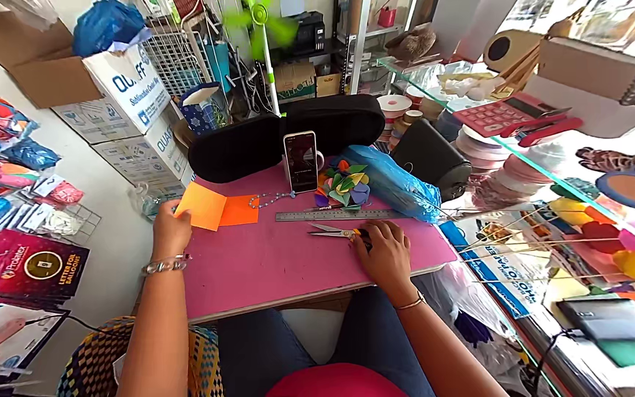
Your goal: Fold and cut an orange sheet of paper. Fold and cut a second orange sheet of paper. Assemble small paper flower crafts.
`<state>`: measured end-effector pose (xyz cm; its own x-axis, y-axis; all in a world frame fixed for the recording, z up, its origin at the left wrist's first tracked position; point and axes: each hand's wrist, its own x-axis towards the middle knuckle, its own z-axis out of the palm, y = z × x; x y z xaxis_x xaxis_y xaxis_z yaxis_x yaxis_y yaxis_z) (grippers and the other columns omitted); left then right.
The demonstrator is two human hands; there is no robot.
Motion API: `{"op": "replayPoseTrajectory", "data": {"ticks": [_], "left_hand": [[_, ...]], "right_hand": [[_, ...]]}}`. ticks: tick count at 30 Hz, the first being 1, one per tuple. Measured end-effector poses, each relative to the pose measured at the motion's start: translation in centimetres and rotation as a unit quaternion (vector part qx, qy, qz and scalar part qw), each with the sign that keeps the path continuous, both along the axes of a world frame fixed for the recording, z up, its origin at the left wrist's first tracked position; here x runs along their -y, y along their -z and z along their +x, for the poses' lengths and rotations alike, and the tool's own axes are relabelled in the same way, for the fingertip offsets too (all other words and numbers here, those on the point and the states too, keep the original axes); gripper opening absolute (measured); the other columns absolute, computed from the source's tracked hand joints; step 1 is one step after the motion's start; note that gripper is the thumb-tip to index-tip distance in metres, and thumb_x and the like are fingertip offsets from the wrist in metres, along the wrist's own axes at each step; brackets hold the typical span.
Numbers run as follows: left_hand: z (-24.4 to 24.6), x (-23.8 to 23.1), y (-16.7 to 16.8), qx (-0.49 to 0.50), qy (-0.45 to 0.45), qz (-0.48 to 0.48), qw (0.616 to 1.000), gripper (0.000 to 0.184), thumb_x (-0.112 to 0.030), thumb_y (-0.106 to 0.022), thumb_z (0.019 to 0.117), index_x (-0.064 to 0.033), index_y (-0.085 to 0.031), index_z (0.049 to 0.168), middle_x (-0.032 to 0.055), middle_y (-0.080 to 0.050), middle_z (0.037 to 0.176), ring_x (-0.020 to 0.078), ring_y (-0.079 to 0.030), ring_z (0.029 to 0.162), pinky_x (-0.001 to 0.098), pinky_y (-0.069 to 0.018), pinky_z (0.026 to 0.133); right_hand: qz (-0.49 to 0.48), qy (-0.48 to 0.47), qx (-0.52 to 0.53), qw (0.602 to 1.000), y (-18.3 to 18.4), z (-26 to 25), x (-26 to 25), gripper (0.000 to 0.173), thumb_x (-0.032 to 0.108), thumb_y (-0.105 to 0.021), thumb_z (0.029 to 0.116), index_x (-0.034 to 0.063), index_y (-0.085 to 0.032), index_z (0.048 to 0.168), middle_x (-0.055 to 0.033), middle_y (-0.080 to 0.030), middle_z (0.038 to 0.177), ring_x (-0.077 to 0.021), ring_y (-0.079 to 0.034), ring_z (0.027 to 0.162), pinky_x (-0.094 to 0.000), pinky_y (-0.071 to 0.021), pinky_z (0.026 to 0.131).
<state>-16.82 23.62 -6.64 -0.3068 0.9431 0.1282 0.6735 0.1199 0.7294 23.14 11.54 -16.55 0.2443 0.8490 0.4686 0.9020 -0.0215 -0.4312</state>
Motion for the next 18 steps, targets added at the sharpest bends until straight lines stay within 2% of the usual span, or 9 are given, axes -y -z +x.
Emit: {"op": "replayPoseTrajectory", "data": {"ticks": [2, 4, 6, 8, 10, 13, 15, 17, 18], "left_hand": [[1.0, 2.8, 0.0, 0.117, 0.014, 0.039, 0.992, 0.056, -0.011, -0.056, 0.1034, -0.0092, -0.033, 0.155, 0.0221, -0.062, 0.123, 0.0217, -0.067, 0.078, 0.0366, -0.0565, 0.066], [2.9, 6.0, 0.6, 0.203, 0.078, 0.035, 0.976, 0.055, -0.007, -0.055, 0.1025, -0.0102, -0.035, 0.153, 0.0177, -0.063, 0.123, 0.0165, -0.067, 0.077, 0.0308, -0.0551, 0.063], [5.4, 9.0, 1.7, 0.225, 0.138, 0.003, 0.965, 0.044, -0.006, -0.054, 0.1023, -0.0044, -0.046, 0.146, 0.0146, -0.066, 0.123, 0.0148, -0.067, 0.077, 0.0289, -0.0556, 0.061], [8.0, 11.2, 2.8, 0.228, 0.183, -0.032, 0.956, 0.037, -0.006, -0.055, 0.1022, -0.0029, -0.055, 0.139, 0.0120, -0.068, 0.120, 0.0135, -0.068, 0.075, 0.0286, -0.0569, 0.060], [9.9, 12.5, 3.8, 0.235, 0.222, -0.065, 0.944, 0.034, -0.007, -0.055, 0.1024, -0.0030, -0.058, 0.136, 0.0105, -0.070, 0.115, 0.0128, -0.069, 0.075, 0.0283, -0.0579, 0.061], [11.4, 13.3, 4.8, 0.245, 0.265, -0.120, 0.925, 0.033, -0.007, -0.055, 0.1030, -0.0049, -0.057, 0.136, 0.0097, -0.069, 0.118, 0.0120, -0.071, 0.079, 0.0270, -0.0597, 0.063], [11.6, 13.6, 5.1, 0.211, 0.272, -0.130, 0.930, 0.032, -0.009, -0.056, 0.1032, -0.0062, -0.057, 0.135, 0.0088, -0.068, 0.124, 0.0110, -0.072, 0.085, 0.0268, -0.0604, 0.069], [11.3, 14.2, 5.6, 0.096, 0.252, -0.068, 0.960, 0.033, -0.016, -0.059, 0.1023, -0.0070, -0.061, 0.134, 0.0083, -0.064, 0.133, 0.0136, -0.069, 0.107, 0.0313, -0.0592, 0.088], [11.1, 14.6, 6.0, 0.011, 0.245, -0.004, 0.969, 0.036, -0.021, -0.060, 0.1009, -0.0067, -0.065, 0.133, 0.0116, -0.059, 0.142, 0.0223, -0.063, 0.120, 0.0397, -0.0539, 0.097]], "right_hand": [[0.008, 0.001, -0.012, 1.000, -0.1, 0.2, -0.1, 0.043, 0.040, -0.057, 0.0976, 0.0077, -0.073, 0.120, -0.0163, -0.065, 0.135, -0.0446, -0.054, 0.132, -0.0651, -0.0407, 0.103], [0.055, -0.008, -0.036, 0.998, 0.0, 0.3, 0.2, 0.041, 0.037, -0.060, 0.0979, 0.0058, -0.072, 0.122, -0.0190, -0.063, 0.138, -0.0466, -0.052, 0.133, -0.0672, -0.0382, 0.105], [0.171, -0.024, -0.023, 0.985, 0.5, 0.1, 0.9, 0.036, 0.034, -0.061, 0.0985, 0.0074, -0.074, 0.118, -0.0182, -0.066, 0.134, -0.0462, -0.053, 0.131, -0.0667, -0.0369, 0.105], [0.244, -0.085, 0.023, 0.966, 0.7, -0.8, 2.4, 0.025, 0.034, -0.063, 0.0989, 0.0151, -0.072, 0.113, -0.0117, -0.069, 0.128, -0.0390, -0.055, 0.129, -0.0609, -0.0365, 0.104], [0.221, -0.180, 0.063, 0.956, 0.7, -2.6, 4.1, 0.024, 0.038, -0.061, 0.1010, 0.0235, -0.067, 0.120, -0.0029, -0.067, 0.132, -0.0295, -0.054, 0.132, -0.0525, -0.0379, 0.108], [0.171, -0.282, 0.103, 0.939, 1.1, -5.0, 4.8, 0.027, 0.036, -0.055, 0.1048, 0.0279, -0.061, 0.130, 0.0013, -0.062, 0.142, -0.0252, -0.052, 0.135, -0.0473, -0.0394, 0.110], [0.158, -0.308, 0.083, 0.934, 1.8, -5.6, 4.3, 0.024, 0.025, -0.052, 0.1046, 0.0268, -0.067, 0.124, 0.0023, -0.066, 0.137, -0.0242, -0.055, 0.133, -0.0486, -0.0386, 0.110], [0.147, -0.319, 0.049, 0.935, 2.2, -5.9, 3.7, 0.022, 0.023, -0.053, 0.1047, 0.0234, -0.074, 0.111, 0.0037, -0.073, 0.124, -0.0201, -0.063, 0.124, -0.0508, -0.0403, 0.108], [0.142, -0.323, 0.036, 0.935, 2.3, -5.9, 3.5, 0.022, 0.022, -0.053, 0.1047, 0.0220, -0.076, 0.108, 0.0039, -0.075, 0.119, -0.0180, -0.065, 0.120, -0.0502, -0.0419, 0.107]]}}
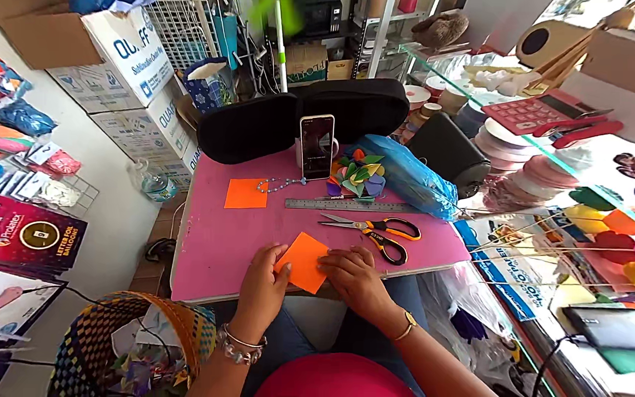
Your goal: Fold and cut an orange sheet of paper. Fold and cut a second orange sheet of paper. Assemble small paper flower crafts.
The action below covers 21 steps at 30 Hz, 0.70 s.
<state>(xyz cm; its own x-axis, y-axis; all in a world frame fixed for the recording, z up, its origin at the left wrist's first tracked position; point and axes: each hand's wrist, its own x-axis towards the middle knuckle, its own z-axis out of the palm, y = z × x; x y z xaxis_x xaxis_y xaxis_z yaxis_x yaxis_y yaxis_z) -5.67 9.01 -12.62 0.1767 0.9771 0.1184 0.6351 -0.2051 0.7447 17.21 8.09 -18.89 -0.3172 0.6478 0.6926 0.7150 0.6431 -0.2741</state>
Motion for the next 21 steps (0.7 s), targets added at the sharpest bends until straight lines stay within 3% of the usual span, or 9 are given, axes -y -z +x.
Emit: {"op": "replayPoseTrajectory", "data": {"ticks": [2, 3, 5, 9, 13, 15, 17, 19, 21], "left_hand": [[-0.7, 0.2, 1.1, -0.096, 0.016, 0.158, 0.983, 0.041, -0.037, -0.060, 0.0990, -0.0101, -0.071, 0.127, 0.0165, -0.057, 0.146, 0.0407, -0.056, 0.129, 0.0593, -0.0466, 0.101], [-1.1, 0.3, 1.6, -0.127, 0.041, 0.204, 0.970, 0.045, -0.047, -0.057, 0.0993, -0.0128, -0.074, 0.124, 0.0141, -0.061, 0.142, 0.0415, -0.058, 0.127, 0.0627, -0.0451, 0.100], [-1.8, 0.3, 2.5, -0.159, 0.100, 0.231, 0.955, 0.055, -0.061, -0.051, 0.0967, -0.0169, -0.076, 0.118, 0.0052, -0.068, 0.134, 0.0317, -0.063, 0.123, 0.0586, -0.0448, 0.100], [-2.0, -0.3, 3.4, -0.127, 0.121, 0.240, 0.955, 0.035, -0.040, -0.056, 0.1017, -0.0147, -0.079, 0.109, 0.0031, -0.075, 0.118, 0.0271, -0.068, 0.113, 0.0502, -0.0509, 0.094], [-1.2, -1.2, 2.6, -0.080, 0.076, 0.190, 0.976, 0.034, -0.032, -0.054, 0.1039, -0.0075, -0.078, 0.101, 0.0074, -0.076, 0.105, 0.0271, -0.070, 0.102, 0.0468, -0.0533, 0.087], [-0.7, -1.6, 2.0, -0.075, 0.051, 0.145, 0.985, 0.037, -0.030, -0.053, 0.1045, -0.0031, -0.076, 0.096, 0.0108, -0.075, 0.098, 0.0276, -0.070, 0.096, 0.0464, -0.0532, 0.086], [-0.4, -2.1, 0.9, -0.082, 0.042, 0.080, 0.993, 0.039, -0.031, -0.051, 0.1057, -0.0008, -0.074, 0.096, 0.0132, -0.073, 0.096, 0.0280, -0.069, 0.094, 0.0470, -0.0525, 0.086], [-0.3, -2.5, -0.3, -0.086, 0.046, 0.001, 0.995, 0.039, -0.032, -0.050, 0.1066, -0.0006, -0.073, 0.098, 0.0131, -0.071, 0.095, 0.0261, -0.067, 0.093, 0.0461, -0.0517, 0.086], [-0.3, -2.9, -1.2, -0.085, 0.047, -0.062, 0.993, 0.038, -0.032, -0.050, 0.1068, -0.0017, -0.072, 0.100, 0.0119, -0.069, 0.096, 0.0235, -0.065, 0.091, 0.0443, -0.0510, 0.084]], "right_hand": [[-0.016, -0.009, -0.007, 1.000, 0.0, -0.1, -0.3, 0.024, 0.020, -0.053, 0.1042, 0.0196, -0.077, 0.106, 0.0026, -0.076, 0.116, -0.0179, -0.068, 0.117, -0.0484, -0.0450, 0.105], [-0.026, -0.014, -0.010, 0.999, -0.1, -0.1, -0.4, 0.025, 0.019, -0.053, 0.1040, 0.0184, -0.077, 0.106, 0.0015, -0.076, 0.116, -0.0189, -0.068, 0.116, -0.0478, -0.0462, 0.105], [-0.057, -0.025, -0.022, 0.998, -0.5, 0.0, -0.4, 0.026, 0.018, -0.052, 0.1041, 0.0166, -0.078, 0.107, 0.0000, -0.076, 0.117, -0.0208, -0.067, 0.118, -0.0470, -0.0471, 0.104], [-0.107, -0.030, -0.052, 0.992, -1.1, 0.1, -0.7, 0.026, 0.020, -0.053, 0.1040, 0.0144, -0.078, 0.108, -0.0012, -0.076, 0.115, -0.0208, -0.068, 0.116, -0.0464, -0.0469, 0.102], [-0.174, -0.015, -0.083, 0.981, -2.5, 0.0, -1.2, 0.027, 0.024, -0.057, 0.1027, 0.0093, -0.077, 0.112, -0.0056, -0.076, 0.108, -0.0225, -0.069, 0.106, -0.0489, -0.0476, 0.097], [-0.218, -0.012, -0.115, 0.969, -3.1, 0.0, -1.5, 0.031, 0.024, -0.059, 0.1019, 0.0055, -0.071, 0.124, -0.0048, -0.075, 0.112, -0.0208, -0.069, 0.108, -0.0498, -0.0473, 0.100], [-0.246, -0.017, -0.164, 0.955, -3.4, 0.0, -2.0, 0.037, 0.023, -0.061, 0.1013, 0.0025, -0.063, 0.132, -0.0035, -0.074, 0.114, -0.0156, -0.067, 0.109, -0.0399, -0.0508, 0.100], [-0.254, -0.025, -0.221, 0.941, -3.4, -0.1, -2.5, 0.030, 0.018, -0.064, 0.0992, 0.0001, -0.064, 0.123, -0.0053, -0.074, 0.108, -0.0086, -0.069, 0.101, -0.0250, -0.0560, 0.091], [-0.257, -0.030, -0.243, 0.935, -3.1, -0.1, -2.9, 0.021, 0.016, -0.065, 0.0983, -0.0005, -0.067, 0.112, -0.0053, -0.072, 0.098, -0.0034, -0.068, 0.088, -0.0182, -0.0559, 0.080]]}}
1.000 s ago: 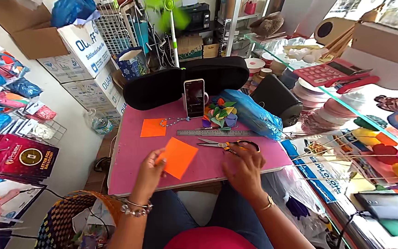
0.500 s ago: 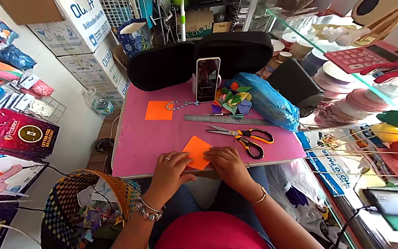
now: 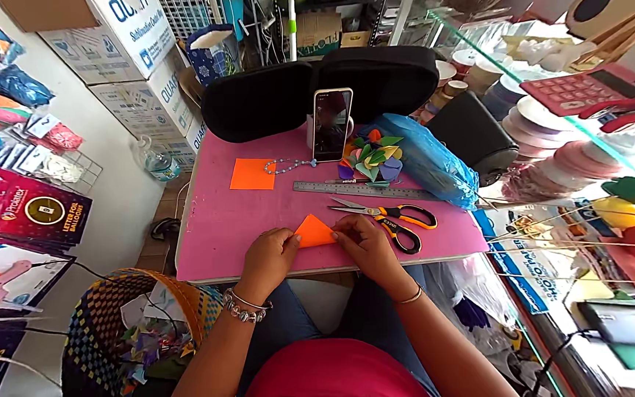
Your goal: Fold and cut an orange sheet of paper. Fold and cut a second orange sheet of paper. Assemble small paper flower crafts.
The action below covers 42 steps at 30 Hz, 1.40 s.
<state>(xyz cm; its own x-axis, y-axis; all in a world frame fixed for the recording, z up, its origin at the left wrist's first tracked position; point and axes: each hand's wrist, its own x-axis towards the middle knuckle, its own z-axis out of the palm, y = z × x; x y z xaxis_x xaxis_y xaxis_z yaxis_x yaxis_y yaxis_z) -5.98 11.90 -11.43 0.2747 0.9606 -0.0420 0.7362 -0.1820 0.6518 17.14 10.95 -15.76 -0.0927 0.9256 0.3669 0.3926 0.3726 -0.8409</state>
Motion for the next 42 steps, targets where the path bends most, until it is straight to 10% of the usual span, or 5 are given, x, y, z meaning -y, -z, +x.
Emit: {"op": "replayPoseTrajectory", "data": {"ticks": [3, 6, 10, 18, 42], "left_hand": [[0.6, 0.6, -0.3, -0.026, -0.046, 0.029, 0.998, 0.033, -0.029, -0.052, 0.1058, -0.0027, -0.071, 0.109, 0.0137, -0.069, 0.106, 0.0265, -0.066, 0.100, 0.0464, -0.0510, 0.089], [2.7, 2.5, 1.5, -0.082, -0.092, 0.270, 0.955, 0.037, -0.018, -0.060, 0.0969, -0.0001, -0.066, 0.129, 0.0242, -0.063, 0.132, 0.0463, -0.059, 0.123, 0.0630, -0.0464, 0.097], [5.4, 4.8, 4.5, -0.129, 0.000, 0.408, 0.904, 0.051, -0.035, -0.058, 0.0985, -0.0055, -0.061, 0.140, 0.0153, -0.059, 0.146, 0.0410, -0.053, 0.135, 0.0588, -0.0396, 0.110], [5.4, 4.4, 7.6, -0.196, 0.015, 0.363, 0.911, 0.089, -0.073, -0.033, 0.0956, -0.0035, -0.053, 0.147, 0.0171, -0.052, 0.152, 0.0433, -0.048, 0.140, 0.0604, -0.0355, 0.113], [5.9, 4.1, 8.1, -0.214, -0.002, 0.372, 0.903, 0.089, -0.075, -0.032, 0.0943, -0.0063, -0.057, 0.145, 0.0191, -0.058, 0.146, 0.0437, -0.055, 0.133, 0.0609, -0.0406, 0.108]], "right_hand": [[0.012, 0.016, 0.050, 0.999, 0.6, 0.0, -0.1, 0.020, 0.022, -0.064, 0.0983, 0.0047, -0.071, 0.104, -0.0023, -0.072, 0.089, -0.0073, -0.066, 0.082, -0.0280, -0.0536, 0.080], [0.017, 0.032, 0.089, 0.995, 0.8, -0.1, -0.2, 0.022, 0.025, -0.063, 0.0992, 0.0063, -0.073, 0.104, -0.0032, -0.073, 0.090, -0.0144, -0.068, 0.087, -0.0393, -0.0525, 0.087], [0.010, 0.040, 0.111, 0.993, 0.4, -0.4, -0.2, 0.024, 0.025, -0.061, 0.1000, 0.0066, -0.075, 0.105, -0.0050, -0.075, 0.094, -0.0177, -0.070, 0.090, -0.0425, -0.0530, 0.088], [-0.013, 0.020, 0.099, 0.995, 0.4, 0.0, -0.2, 0.030, 0.032, -0.060, 0.1001, 0.0073, -0.074, 0.111, -0.0034, -0.073, 0.098, -0.0108, -0.067, 0.091, -0.0307, -0.0538, 0.086], [0.031, 0.020, 0.135, 0.990, 0.8, 0.4, 0.0, 0.025, 0.029, -0.064, 0.0961, 0.0078, -0.077, 0.103, -0.0044, -0.072, 0.094, -0.0144, -0.063, 0.088, -0.0306, -0.0504, 0.083]]}}
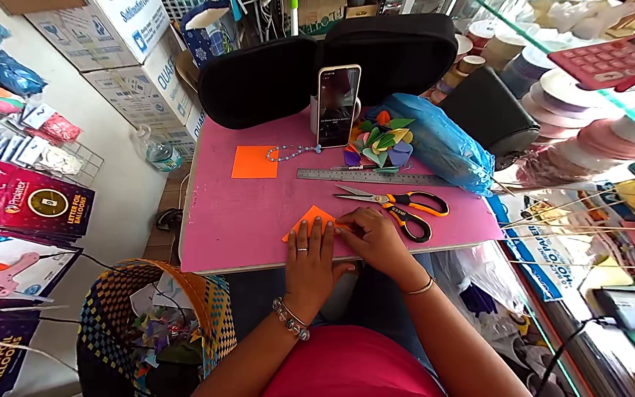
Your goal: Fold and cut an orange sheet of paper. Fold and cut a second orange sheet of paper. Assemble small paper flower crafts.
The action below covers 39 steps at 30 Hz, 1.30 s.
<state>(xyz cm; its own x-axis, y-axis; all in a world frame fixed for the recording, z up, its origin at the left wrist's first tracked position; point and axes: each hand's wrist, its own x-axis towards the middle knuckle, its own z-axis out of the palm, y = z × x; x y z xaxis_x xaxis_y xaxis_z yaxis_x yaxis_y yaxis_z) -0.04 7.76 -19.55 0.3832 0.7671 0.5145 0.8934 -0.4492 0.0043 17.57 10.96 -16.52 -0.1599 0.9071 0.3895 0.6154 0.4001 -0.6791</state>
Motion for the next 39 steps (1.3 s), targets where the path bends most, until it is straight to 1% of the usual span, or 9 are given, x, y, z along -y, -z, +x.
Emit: {"op": "replayPoseTrajectory", "data": {"ticks": [17, 23, 25, 27, 29, 31, 33, 36, 39], "left_hand": [[0.0, 0.0, -0.1, -0.003, 0.000, -0.004, 1.000, 0.088, -0.075, -0.035, 0.0937, -0.0066, -0.057, 0.144, 0.0192, -0.058, 0.146, 0.0440, -0.056, 0.132, 0.0603, -0.0422, 0.106], [-0.2, -0.1, -0.8, 0.039, 0.007, -0.023, 0.999, 0.091, -0.072, -0.037, 0.0954, 0.0036, -0.055, 0.143, 0.0184, -0.062, 0.141, 0.0414, -0.059, 0.130, 0.0579, -0.0451, 0.105], [-0.3, -0.1, -0.9, 0.048, 0.011, -0.025, 0.998, 0.092, -0.072, -0.038, 0.0950, 0.0049, -0.055, 0.142, 0.0182, -0.063, 0.141, 0.0412, -0.060, 0.129, 0.0573, -0.0453, 0.105], [-0.5, -0.1, -0.7, 0.046, 0.012, -0.015, 0.999, 0.091, -0.072, -0.037, 0.0955, 0.0050, -0.056, 0.141, 0.0175, -0.063, 0.140, 0.0401, -0.060, 0.129, 0.0554, -0.0461, 0.105], [-0.7, -0.2, -0.5, 0.046, 0.015, -0.006, 0.999, 0.083, -0.064, -0.042, 0.0983, 0.0052, -0.056, 0.141, 0.0172, -0.064, 0.139, 0.0387, -0.061, 0.128, 0.0536, -0.0459, 0.106], [-0.6, 0.0, -0.6, 0.062, 0.016, -0.009, 0.998, 0.056, -0.032, -0.053, 0.0975, 0.0065, -0.059, 0.138, 0.0190, -0.065, 0.136, 0.0385, -0.062, 0.127, 0.0527, -0.0453, 0.107], [-0.6, 0.1, -0.9, 0.062, 0.005, -0.024, 0.998, 0.044, -0.014, -0.052, 0.0967, 0.0071, -0.062, 0.134, 0.0202, -0.065, 0.136, 0.0374, -0.061, 0.129, 0.0507, -0.0440, 0.109], [-0.7, 0.0, -0.6, 0.044, -0.005, -0.009, 0.999, 0.042, -0.011, -0.050, 0.0984, 0.0061, -0.063, 0.134, 0.0182, -0.066, 0.135, 0.0352, -0.062, 0.128, 0.0485, -0.0445, 0.110], [-0.5, 0.2, -1.0, 0.048, -0.007, -0.013, 0.999, 0.044, -0.007, -0.054, 0.0946, 0.0067, -0.061, 0.136, 0.0174, -0.065, 0.137, 0.0358, -0.062, 0.129, 0.0488, -0.0445, 0.109]], "right_hand": [[-0.018, 0.004, 0.001, 1.000, -0.1, -0.1, 0.1, 0.026, 0.029, -0.065, 0.0960, 0.0086, -0.077, 0.104, -0.0037, -0.072, 0.094, -0.0139, -0.063, 0.089, -0.0300, -0.0502, 0.084], [-0.011, 0.014, -0.019, 1.000, -0.1, 0.0, 0.0, 0.027, 0.029, -0.064, 0.0963, 0.0064, -0.076, 0.105, -0.0063, -0.073, 0.096, -0.0160, -0.065, 0.091, -0.0326, -0.0518, 0.085], [0.031, 0.059, -0.037, 0.997, 0.0, -0.3, 0.4, 0.028, 0.027, -0.063, 0.0967, 0.0053, -0.076, 0.108, -0.0100, -0.072, 0.104, -0.0219, -0.066, 0.101, -0.0396, -0.0522, 0.091], [0.094, 0.104, -0.009, 0.990, 0.0, -1.0, 1.2, 0.029, 0.027, -0.060, 0.0985, 0.0053, -0.075, 0.110, -0.0130, -0.071, 0.114, -0.0314, -0.062, 0.112, -0.0498, -0.0477, 0.097], [0.127, 0.101, 0.053, 0.985, -0.2, -2.4, 2.6, 0.033, 0.029, -0.055, 0.1017, 0.0074, -0.074, 0.116, -0.0122, -0.071, 0.124, -0.0370, -0.062, 0.120, -0.0588, -0.0450, 0.099], [0.132, 0.061, 0.096, 0.985, 0.0, -4.1, 4.1, 0.044, 0.037, -0.044, 0.1059, 0.0083, -0.069, 0.129, -0.0103, -0.068, 0.135, -0.0359, -0.059, 0.130, -0.0619, -0.0407, 0.102], [0.145, 0.031, 0.119, 0.982, 0.8, -5.2, 4.6, 0.062, 0.051, -0.029, 0.1081, 0.0074, -0.059, 0.141, -0.0096, -0.064, 0.142, -0.0307, -0.054, 0.138, -0.0616, -0.0341, 0.111], [0.175, 0.026, 0.143, 0.974, 2.2, -5.5, 4.3, 0.082, 0.064, -0.017, 0.1055, 0.0026, -0.052, 0.147, -0.0117, -0.063, 0.143, -0.0263, -0.056, 0.136, -0.0598, -0.0299, 0.116], [0.188, 0.037, 0.166, 0.967, 2.9, -4.9, 4.2, 0.087, 0.067, -0.014, 0.1040, 0.0009, -0.052, 0.146, -0.0104, -0.064, 0.141, -0.0234, -0.059, 0.134, -0.0591, -0.0267, 0.118]]}}
